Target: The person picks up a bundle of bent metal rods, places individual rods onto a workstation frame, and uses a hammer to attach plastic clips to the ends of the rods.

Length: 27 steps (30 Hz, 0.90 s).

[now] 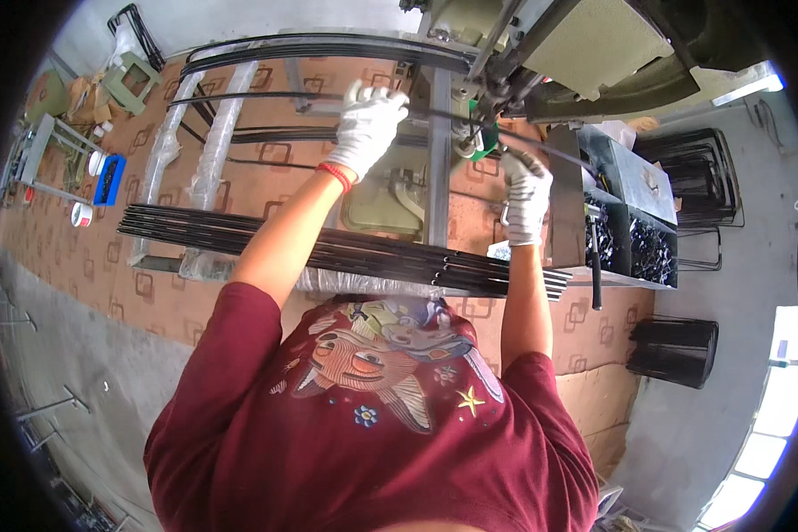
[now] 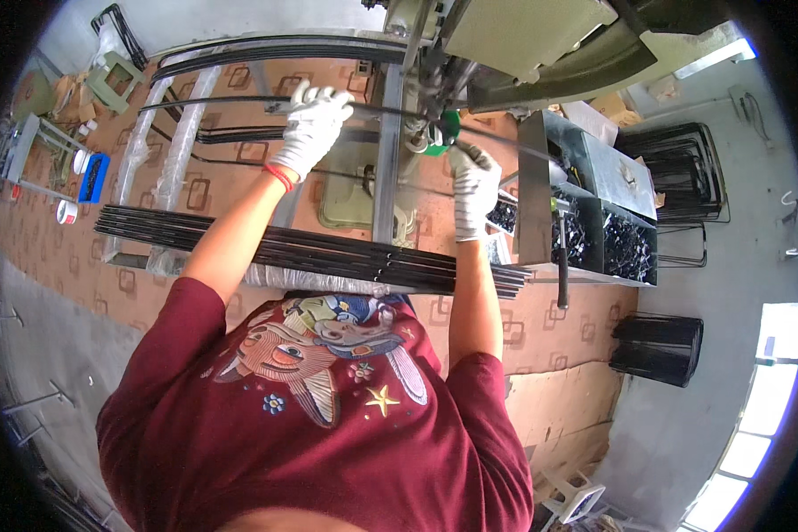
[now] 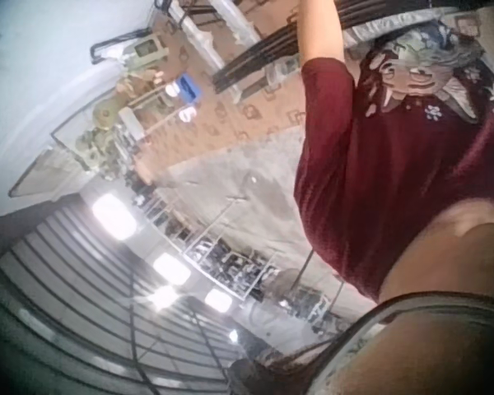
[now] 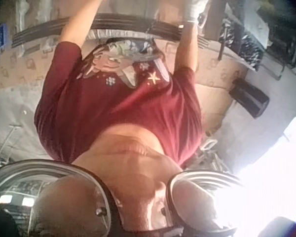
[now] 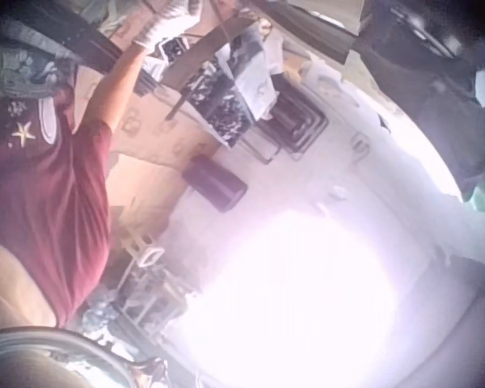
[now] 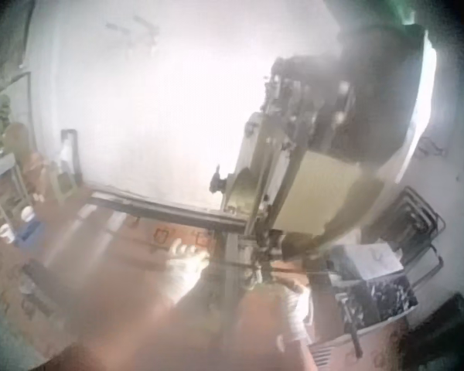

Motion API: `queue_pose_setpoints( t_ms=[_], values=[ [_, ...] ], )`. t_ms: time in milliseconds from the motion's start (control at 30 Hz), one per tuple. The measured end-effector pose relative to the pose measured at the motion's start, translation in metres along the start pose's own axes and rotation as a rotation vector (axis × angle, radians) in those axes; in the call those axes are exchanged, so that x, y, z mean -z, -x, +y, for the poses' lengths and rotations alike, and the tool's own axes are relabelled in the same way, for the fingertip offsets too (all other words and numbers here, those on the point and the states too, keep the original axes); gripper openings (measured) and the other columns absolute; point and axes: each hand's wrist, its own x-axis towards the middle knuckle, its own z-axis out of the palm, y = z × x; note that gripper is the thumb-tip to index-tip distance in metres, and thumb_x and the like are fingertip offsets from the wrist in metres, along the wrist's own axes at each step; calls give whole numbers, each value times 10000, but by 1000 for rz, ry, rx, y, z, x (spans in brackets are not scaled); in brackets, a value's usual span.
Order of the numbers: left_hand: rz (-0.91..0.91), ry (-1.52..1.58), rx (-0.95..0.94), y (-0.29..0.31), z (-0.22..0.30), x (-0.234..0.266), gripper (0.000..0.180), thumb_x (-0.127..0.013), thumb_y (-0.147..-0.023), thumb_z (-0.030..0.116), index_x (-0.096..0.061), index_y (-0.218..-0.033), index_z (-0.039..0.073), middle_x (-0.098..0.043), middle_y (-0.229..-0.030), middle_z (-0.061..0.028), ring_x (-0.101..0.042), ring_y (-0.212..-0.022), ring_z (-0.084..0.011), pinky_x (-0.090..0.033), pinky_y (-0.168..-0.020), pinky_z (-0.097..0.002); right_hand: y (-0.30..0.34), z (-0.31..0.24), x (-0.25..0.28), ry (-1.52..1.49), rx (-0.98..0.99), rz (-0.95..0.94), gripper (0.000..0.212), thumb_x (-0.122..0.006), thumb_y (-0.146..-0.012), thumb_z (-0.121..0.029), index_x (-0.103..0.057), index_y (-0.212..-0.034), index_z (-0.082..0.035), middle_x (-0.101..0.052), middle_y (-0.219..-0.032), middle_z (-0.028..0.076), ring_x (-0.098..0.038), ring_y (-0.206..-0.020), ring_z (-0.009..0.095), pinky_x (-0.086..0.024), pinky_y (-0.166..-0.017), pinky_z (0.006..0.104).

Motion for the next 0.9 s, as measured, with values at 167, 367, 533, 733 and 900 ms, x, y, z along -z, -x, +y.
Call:
queue_pose_setpoints(
  t_ms=[167, 367, 533, 733, 900],
  values=[
    [-104, 53, -186, 10, -29, 1, 155, -513, -874, 245, -607, -947, 145, -593, -871, -44, -567, -883, -214, -383, -901, -399, -3, 7, 14, -167, -96, -34, 100, -625, -790, -83, -636, -721, -12, -517, -548, 2, -394, -398, 80, -290, -373, 230],
    [-211, -156, -224, 0, -54, 14, 175, -528, -871, 290, -560, -949, 136, -569, -829, -54, -562, -816, -223, -445, -740, -355, -16, 7, 11, -352, -63, -61, 129, -633, -827, -105, -628, -829, 23, -626, -652, 97, -590, -489, 170, -511, -473, 269],
    [-268, -158, -329, -28, -59, 14, 179, -529, -869, 290, -565, -951, 135, -576, -856, -45, -565, -853, -223, -445, -763, -363, -41, 1, 21, -278, -59, -122, 132, -658, -831, -142, -644, -840, -10, -642, -679, 83, -609, -556, 158, -493, -516, 258],
    [-370, -130, -213, -49, -81, -34, 194, -547, -850, 274, -599, -994, 155, -603, -966, -55, -574, -938, -244, -455, -775, -391, -98, 76, 8, -420, -138, -114, 93, -634, -847, -90, -614, -854, 1, -620, -700, 76, -573, -552, 157, -496, -529, 258],
    [-332, -174, -61, -91, -70, -35, 186, -583, -828, 274, -653, -963, 167, -590, -984, -80, -549, -953, -266, -435, -807, -415, -149, 92, 14, -744, -148, -67, 299, -686, -810, -181, -585, -1062, -55, -625, -1021, 70, -609, -909, 194, -516, -805, 349]
  ],
)
